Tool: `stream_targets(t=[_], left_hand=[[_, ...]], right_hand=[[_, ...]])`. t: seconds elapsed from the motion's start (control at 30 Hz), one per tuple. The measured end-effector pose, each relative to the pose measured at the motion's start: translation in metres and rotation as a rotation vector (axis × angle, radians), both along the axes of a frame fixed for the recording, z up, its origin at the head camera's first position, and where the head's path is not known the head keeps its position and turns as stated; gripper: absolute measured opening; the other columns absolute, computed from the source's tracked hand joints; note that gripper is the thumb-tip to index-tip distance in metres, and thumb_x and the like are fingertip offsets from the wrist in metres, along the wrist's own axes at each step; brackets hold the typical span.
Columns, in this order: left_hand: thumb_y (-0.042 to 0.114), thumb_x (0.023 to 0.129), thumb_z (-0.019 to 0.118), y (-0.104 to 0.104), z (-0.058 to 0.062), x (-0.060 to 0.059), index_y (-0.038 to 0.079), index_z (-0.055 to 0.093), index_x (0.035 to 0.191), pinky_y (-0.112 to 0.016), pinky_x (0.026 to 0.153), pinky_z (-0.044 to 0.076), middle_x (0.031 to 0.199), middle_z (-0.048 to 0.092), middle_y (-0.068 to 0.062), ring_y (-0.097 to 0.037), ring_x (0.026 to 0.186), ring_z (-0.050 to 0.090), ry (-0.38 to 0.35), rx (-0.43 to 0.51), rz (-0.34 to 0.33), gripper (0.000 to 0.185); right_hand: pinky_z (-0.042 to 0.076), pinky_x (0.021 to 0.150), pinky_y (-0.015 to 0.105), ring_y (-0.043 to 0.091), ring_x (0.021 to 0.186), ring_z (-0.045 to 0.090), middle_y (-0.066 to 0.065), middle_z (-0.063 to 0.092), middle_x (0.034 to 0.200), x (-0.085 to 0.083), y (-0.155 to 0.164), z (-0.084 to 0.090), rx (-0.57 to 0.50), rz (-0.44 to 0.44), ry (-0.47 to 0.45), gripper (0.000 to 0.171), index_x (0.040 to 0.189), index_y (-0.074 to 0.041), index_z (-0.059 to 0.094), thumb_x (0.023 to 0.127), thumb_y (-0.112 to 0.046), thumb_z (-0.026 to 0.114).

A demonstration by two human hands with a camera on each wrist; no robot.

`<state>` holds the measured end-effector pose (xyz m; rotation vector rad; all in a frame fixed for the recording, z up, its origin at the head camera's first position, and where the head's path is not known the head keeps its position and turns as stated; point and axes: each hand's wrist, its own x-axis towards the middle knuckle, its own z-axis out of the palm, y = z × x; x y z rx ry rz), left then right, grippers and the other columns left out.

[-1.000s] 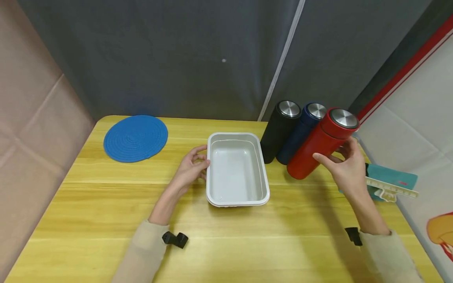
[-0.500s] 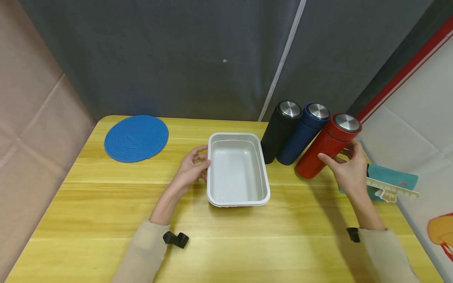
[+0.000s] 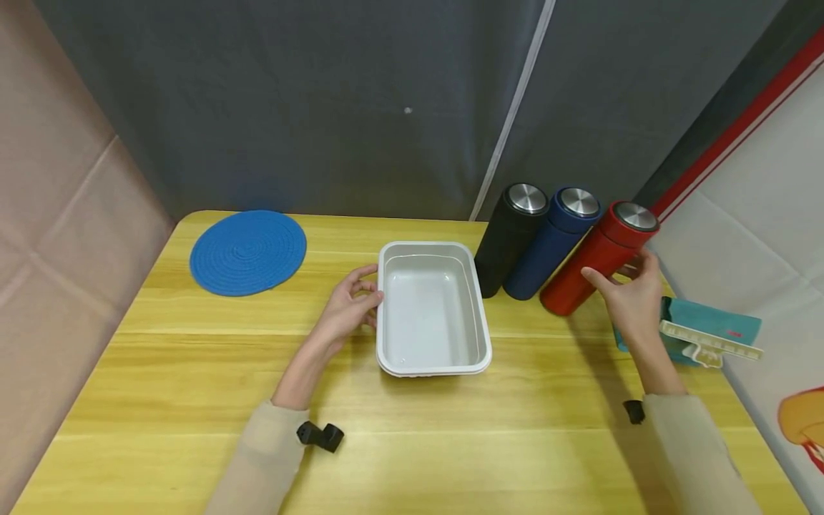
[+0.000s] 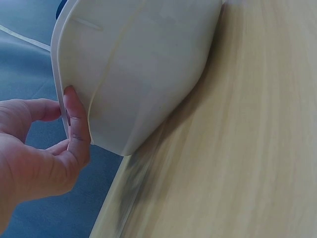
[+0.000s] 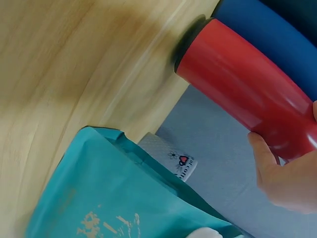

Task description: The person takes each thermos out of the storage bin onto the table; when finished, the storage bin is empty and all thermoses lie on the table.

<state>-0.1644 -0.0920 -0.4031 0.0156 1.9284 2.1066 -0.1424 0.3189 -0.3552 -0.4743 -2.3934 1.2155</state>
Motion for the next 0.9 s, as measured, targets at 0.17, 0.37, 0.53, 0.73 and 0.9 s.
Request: stream_targets(t=[0.17,0.37,0.53,0.73,0.9], left_hand=[[0.000,0.092,0.058,0.000,0.001,0.001,0.009,0.040,0.144,-0.030,0.058,0.055,0.108,0.050,-0.015,-0.017,0.069,0.058,-0.003,-0.004,0.003,0.055],[0.002,0.093,0.058,0.000,0.000,0.000,0.011,0.039,0.144,-0.033,0.060,0.056,0.110,0.050,-0.014,-0.016,0.068,0.058,-0.009,-0.025,0.004,0.056],[0.002,0.093,0.058,0.000,0.000,0.000,0.010,0.039,0.145,-0.031,0.060,0.055,0.110,0.049,-0.015,-0.017,0.070,0.058,-0.011,-0.017,-0.005,0.055],[0.001,0.093,0.058,0.001,-0.001,0.001,0.011,0.040,0.144,-0.029,0.058,0.055,0.110,0.050,-0.015,-0.017,0.071,0.058,-0.018,-0.004,-0.007,0.055],[0.002,0.093,0.058,0.001,-0.002,0.000,0.012,0.040,0.144,-0.029,0.057,0.055,0.111,0.050,-0.015,-0.016,0.070,0.058,-0.017,-0.008,-0.005,0.055]], right_hand=[[0.042,0.087,0.025,0.015,0.108,0.046,0.005,0.048,0.128,-0.007,0.005,-0.004,-0.039,-0.011,-0.009,0.075,0.145,-0.014,0.035,0.083,-0.029,0.075],[0.042,0.087,0.025,0.014,0.107,0.046,0.003,0.048,0.125,-0.015,0.008,-0.006,-0.046,-0.015,-0.001,0.075,0.144,-0.014,0.035,0.083,-0.028,0.075],[0.041,0.085,0.022,0.012,0.103,0.047,0.003,0.050,0.122,-0.018,0.009,-0.007,-0.031,-0.014,0.023,0.074,0.142,-0.012,0.036,0.082,-0.026,0.076],[0.046,0.083,0.017,0.011,0.102,0.048,0.004,0.049,0.124,-0.018,0.010,-0.009,-0.030,-0.009,0.023,0.075,0.143,-0.013,0.035,0.082,-0.025,0.076],[0.050,0.083,0.017,0.009,0.102,0.047,0.004,0.048,0.126,-0.018,0.010,-0.011,-0.034,0.014,0.028,0.075,0.143,-0.013,0.033,0.082,-0.023,0.076]])
